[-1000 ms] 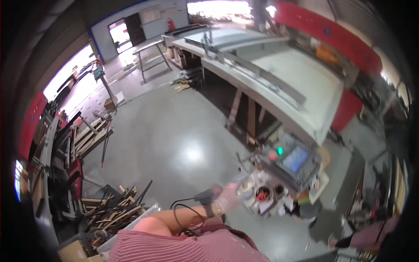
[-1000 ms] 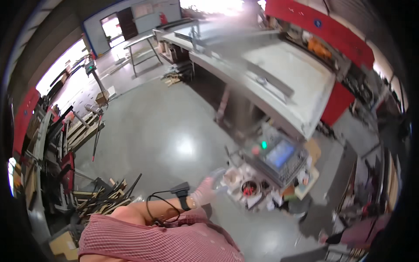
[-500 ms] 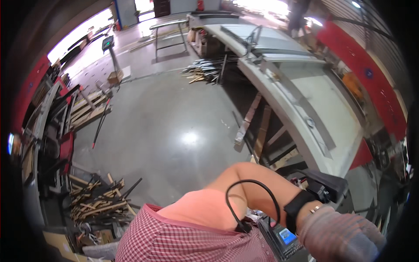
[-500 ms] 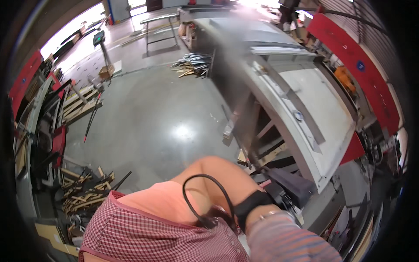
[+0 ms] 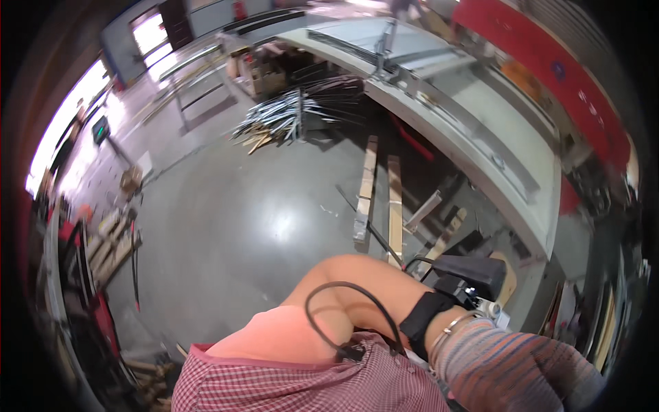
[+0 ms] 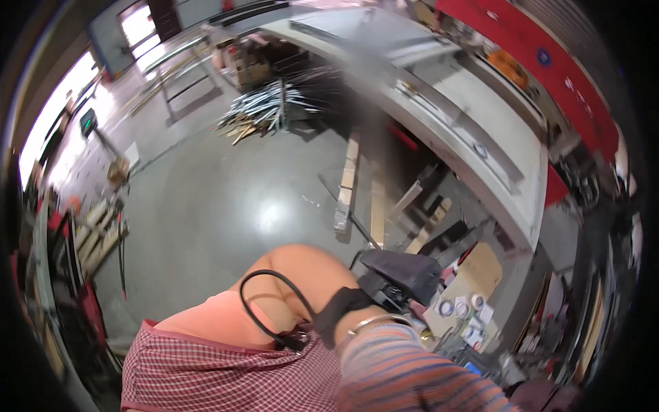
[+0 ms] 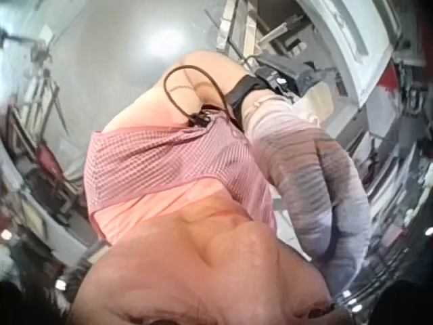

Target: The recorder is applying labels to long wood-colored panels and securing them with tape in a manufacturing setting.

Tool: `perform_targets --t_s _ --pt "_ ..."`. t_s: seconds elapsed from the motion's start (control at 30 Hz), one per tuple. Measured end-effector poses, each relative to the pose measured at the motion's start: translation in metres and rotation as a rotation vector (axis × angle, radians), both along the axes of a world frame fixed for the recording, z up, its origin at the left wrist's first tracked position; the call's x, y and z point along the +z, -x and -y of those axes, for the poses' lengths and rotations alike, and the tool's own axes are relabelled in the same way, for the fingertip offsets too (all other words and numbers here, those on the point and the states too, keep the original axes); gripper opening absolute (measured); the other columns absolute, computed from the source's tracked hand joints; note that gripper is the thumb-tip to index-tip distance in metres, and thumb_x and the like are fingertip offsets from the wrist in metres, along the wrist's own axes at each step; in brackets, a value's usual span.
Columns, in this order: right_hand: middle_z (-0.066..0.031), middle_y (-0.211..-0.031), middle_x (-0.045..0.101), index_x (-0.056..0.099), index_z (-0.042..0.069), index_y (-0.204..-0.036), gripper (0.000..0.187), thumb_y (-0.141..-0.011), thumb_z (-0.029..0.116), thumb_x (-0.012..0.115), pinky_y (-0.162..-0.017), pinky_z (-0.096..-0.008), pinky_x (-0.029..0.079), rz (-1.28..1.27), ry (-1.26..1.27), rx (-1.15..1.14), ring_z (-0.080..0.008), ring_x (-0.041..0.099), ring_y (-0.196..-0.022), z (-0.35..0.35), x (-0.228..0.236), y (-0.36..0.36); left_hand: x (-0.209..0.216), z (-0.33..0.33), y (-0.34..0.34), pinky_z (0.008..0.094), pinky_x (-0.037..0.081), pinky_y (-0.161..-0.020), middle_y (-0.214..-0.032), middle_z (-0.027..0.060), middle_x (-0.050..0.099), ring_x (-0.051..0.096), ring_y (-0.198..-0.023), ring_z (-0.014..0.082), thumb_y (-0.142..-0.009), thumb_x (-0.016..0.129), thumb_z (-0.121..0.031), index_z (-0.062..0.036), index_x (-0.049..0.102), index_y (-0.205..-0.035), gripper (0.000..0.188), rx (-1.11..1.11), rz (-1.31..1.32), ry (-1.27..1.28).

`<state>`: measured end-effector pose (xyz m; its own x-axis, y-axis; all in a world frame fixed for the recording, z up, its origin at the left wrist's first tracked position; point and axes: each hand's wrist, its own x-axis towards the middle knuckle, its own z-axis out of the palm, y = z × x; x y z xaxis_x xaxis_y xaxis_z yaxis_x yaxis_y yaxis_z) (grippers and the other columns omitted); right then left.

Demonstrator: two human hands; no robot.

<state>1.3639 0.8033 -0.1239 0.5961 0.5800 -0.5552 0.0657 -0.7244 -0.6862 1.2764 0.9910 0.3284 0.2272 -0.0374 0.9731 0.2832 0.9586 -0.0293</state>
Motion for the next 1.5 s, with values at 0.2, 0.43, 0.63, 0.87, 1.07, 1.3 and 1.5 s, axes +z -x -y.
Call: perform_targets --t_s 0.2,0.43,0.63,0.87,1.07,1.3,1.5 --pt "-0.0114 -0.144 0.054 0.051 0.01 -0.142 0.048 -0.101 0.035 0.043 -0.109 -0.0355 0.039 -0.139 0.165 -0.502 -0.0224 0.051 -0.131 0.025 -0.055 0.084 -0.023 -0.05 -0.025 0.0372 0.047 -0.1 -0.12 0.0222 0.063 0.061 -0.115 0.0268 -0.1 0.053 -0.013 0.0107 0.063 -0.116 0.031 -0.239 -0.026 -0.061" --pt "-0.0097 -0.143 0.055 0.052 0.012 -0.141 0.046 -0.103 0.036 0.04 -0.108 -0.0345 0.04 -0.376 0.205 -0.927 -0.0205 0.052 -0.129 0.031 -0.117 0.252 -0.082 -0.063 -0.102 0.0418 0.049 -0.082 -0.097 0.0174 0.065 0.062 -0.089 0.0284 -0.094 0.055 -0.019 -0.0026 0.063 -0.105 0.022 -0.135 -0.088 -0.156" --pt "-0.0096 -0.106 0.075 0.072 0.01 -0.113 0.039 -0.089 0.041 0.067 -0.086 -0.0319 0.053 -0.291 0.273 -1.592 -0.0183 0.069 -0.095 0.041 -0.187 0.361 -0.054 -0.08 -0.166 0.0445 0.056 -0.072 -0.083 0.0206 0.069 0.071 -0.076 0.034 -0.096 0.048 -0.018 -0.0029 0.07 -0.093 0.027 -0.518 0.303 -0.031" --pt "-0.0068 -0.096 0.076 0.075 0.008 -0.108 0.038 -0.088 0.039 0.068 -0.078 -0.0306 0.053 -0.211 0.078 -1.396 -0.0155 0.068 -0.087 0.094 -0.236 0.336 -0.079 0.011 -0.147 0.0458 0.059 -0.067 -0.086 0.0254 0.07 0.072 -0.077 0.034 -0.1 0.044 -0.023 0.0026 0.068 -0.098 0.035 -0.562 0.355 -0.223" --pt "-0.0149 -0.107 0.073 0.073 0.01 -0.111 0.038 -0.085 0.037 0.063 -0.087 -0.0365 0.053 -0.307 0.018 -1.306 -0.0269 0.07 -0.098 0.149 -0.24 0.289 -0.077 0.103 -0.138 0.0446 0.058 -0.071 -0.09 0.0224 0.071 0.072 -0.082 0.0328 -0.099 0.047 -0.025 0.0016 0.069 -0.099 0.034 -0.527 0.357 -0.437" --pt "-0.0071 -0.101 0.075 0.074 0.003 -0.109 0.026 -0.093 0.022 0.069 -0.08 -0.0284 0.054 -0.36 -0.155 -1.351 -0.0137 0.067 -0.09 0.225 -0.253 0.292 -0.089 0.164 -0.122 0.0433 0.057 -0.07 -0.089 0.021 0.071 0.071 -0.081 0.0316 -0.098 0.05 -0.028 0.0019 0.068 -0.101 0.035 -0.381 0.305 -0.564" --pt "-0.0085 -0.101 0.074 0.071 0.003 -0.109 0.042 -0.088 0.04 0.068 -0.083 -0.0306 0.052 -0.382 -0.21 -1.444 -0.0166 0.066 -0.09 0.27 -0.226 0.311 -0.103 0.214 -0.127 0.0422 0.057 -0.07 -0.088 0.0198 0.07 0.071 -0.08 0.0306 -0.097 0.052 -0.031 0.0022 0.068 -0.102 0.037 -0.433 0.288 -0.582"
